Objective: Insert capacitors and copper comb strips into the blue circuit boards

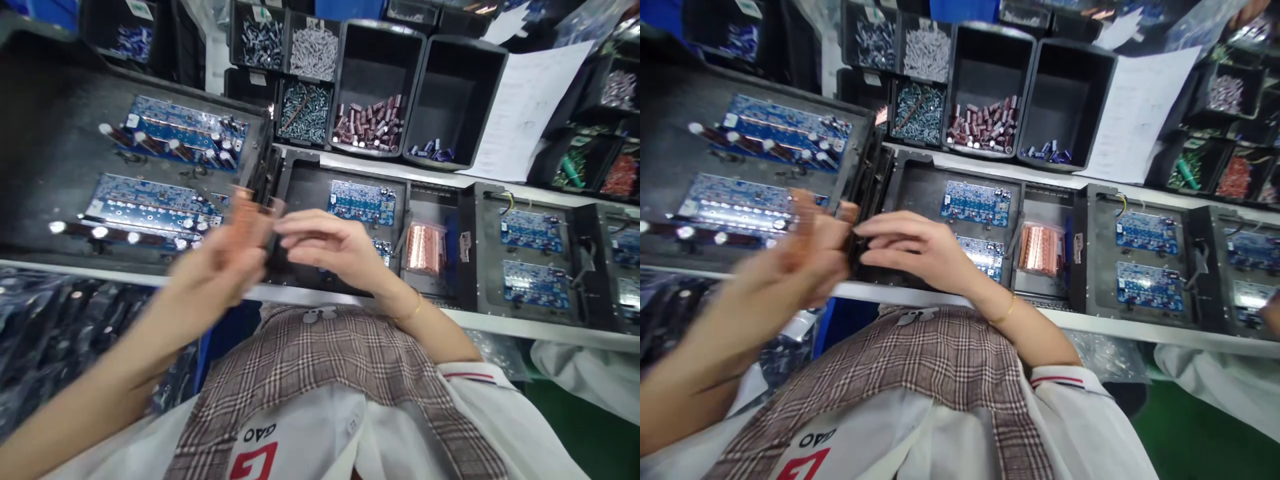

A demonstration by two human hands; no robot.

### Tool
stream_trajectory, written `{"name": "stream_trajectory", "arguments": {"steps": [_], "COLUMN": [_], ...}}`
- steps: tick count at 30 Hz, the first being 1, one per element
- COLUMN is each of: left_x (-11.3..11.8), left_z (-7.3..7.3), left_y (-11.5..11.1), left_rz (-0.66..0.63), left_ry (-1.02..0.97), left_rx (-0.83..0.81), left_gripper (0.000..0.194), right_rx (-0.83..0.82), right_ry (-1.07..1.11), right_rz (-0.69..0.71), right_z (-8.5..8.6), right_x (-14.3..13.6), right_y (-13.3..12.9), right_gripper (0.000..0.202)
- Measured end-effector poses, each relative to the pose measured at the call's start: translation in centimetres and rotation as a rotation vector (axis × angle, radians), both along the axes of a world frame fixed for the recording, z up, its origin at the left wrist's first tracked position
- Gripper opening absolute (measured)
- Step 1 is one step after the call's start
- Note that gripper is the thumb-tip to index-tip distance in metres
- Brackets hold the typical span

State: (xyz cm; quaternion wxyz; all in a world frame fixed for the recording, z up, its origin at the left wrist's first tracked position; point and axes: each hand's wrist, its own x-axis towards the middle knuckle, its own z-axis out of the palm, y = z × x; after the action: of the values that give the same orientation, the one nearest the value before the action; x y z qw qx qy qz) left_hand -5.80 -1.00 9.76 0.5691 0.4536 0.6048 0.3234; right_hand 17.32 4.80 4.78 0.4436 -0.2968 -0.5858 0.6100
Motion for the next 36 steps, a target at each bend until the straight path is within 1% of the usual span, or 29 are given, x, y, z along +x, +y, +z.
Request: {"name": "stream_trajectory", "arguments": {"steps": [1, 2, 3, 4, 5, 6, 8, 10, 12, 14, 16, 17, 19, 21, 24, 27, 32, 34, 36], "left_x": [3.3, 6.3, 8.9, 10.8, 12.3, 13.2, 13.9, 13.7, 13.1, 12.5, 11.9, 11.7, 11.4, 11.2, 11.3, 11.6, 12.0, 12.0, 12.2], "left_z": [-1.8, -3.6, -5.3, -6.7, -7.8, -8.7, -9.8, -10.4, -10.9, -11.3, -11.5, -11.5, -11.5, -11.4, -11.6, -11.9, -12.1, -12.1, -12.2], "left_y": [0.9, 1.9, 2.8, 3.6, 4.2, 4.7, 5.4, 6.1, 6.9, 7.6, 8.2, 8.4, 8.7, 9.0, 9.1, 9.0, 8.6, 8.5, 8.6], "left_rz": [-0.075, -0.095, -0.084, -0.084, -0.074, -0.064, -0.016, 0.069, 0.139, 0.166, 0.177, 0.177, 0.16, 0.138, 0.128, 0.131, 0.149, 0.167, 0.176], "left_ry": [-0.099, -0.228, -0.297, -0.344, -0.371, -0.37, -0.343, -0.317, -0.301, -0.278, -0.241, -0.222, -0.19, -0.179, -0.188, -0.209, -0.273, -0.285, -0.304], "left_rx": [-0.084, -0.12, -0.131, -0.147, -0.149, -0.148, -0.118, -0.066, -0.054, -0.098, -0.149, -0.165, -0.187, -0.191, -0.144, -0.089, -0.076, -0.077, -0.079], "left_gripper": [0.028, 0.028, 0.029, 0.03, 0.03, 0.03, 0.031, 0.036, 0.037, 0.031, 0.024, 0.022, 0.02, 0.019, 0.018, 0.02, 0.021, 0.021, 0.02], "right_rx": [-0.066, -0.13, -0.189, -0.238, -0.272, -0.287, -0.265, -0.177, -0.001, 0.221, 0.411, 0.483, 0.592, 0.657, 0.668, 0.652, 0.639, 0.619, 0.58], "right_ry": [0.028, 0.039, 0.035, 0.024, 0.007, -0.011, -0.049, -0.152, -0.409, -0.762, -1.058, -1.158, -1.276, -1.307, -1.25, -1.207, -1.234, -1.244, -1.224], "right_rz": [-0.071, -0.156, -0.24, -0.306, -0.344, -0.367, -0.441, -0.527, -0.554, -0.471, -0.336, -0.276, -0.203, -0.189, -0.189, -0.191, -0.166, -0.145, -0.132], "right_z": [-0.7, -1.4, -2.3, -3.1, -3.8, -4.4, -4.9, -5.0, -5.0, -5.6, -6.9, -7.6, -8.9, -9.9, -10.3, -10.3, -10.2, -9.8, -9.1], "right_x": [1.2, 2.2, 3.0, 3.6, 4.2, 4.7, 5.9, 7.3, 8.7, 9.6, 9.8, 9.7, 9.4, 9.3, 9.6, 10.0, 9.9, 9.9, 9.8], "right_y": [-0.5, -0.9, -1.1, -1.3, -1.3, -1.2, -0.5, 0.9, 3.1, 5.6, 7.9, 8.9, 10.2, 10.8, 10.9, 10.9, 10.9, 10.9, 10.9], "right_gripper": [0.015, 0.008, 0.005, 0.007, 0.008, 0.01, 0.012, 0.013, 0.015, 0.017, 0.02, 0.022, 0.026, 0.027, 0.03, 0.032, 0.031, 0.032, 0.032]}}
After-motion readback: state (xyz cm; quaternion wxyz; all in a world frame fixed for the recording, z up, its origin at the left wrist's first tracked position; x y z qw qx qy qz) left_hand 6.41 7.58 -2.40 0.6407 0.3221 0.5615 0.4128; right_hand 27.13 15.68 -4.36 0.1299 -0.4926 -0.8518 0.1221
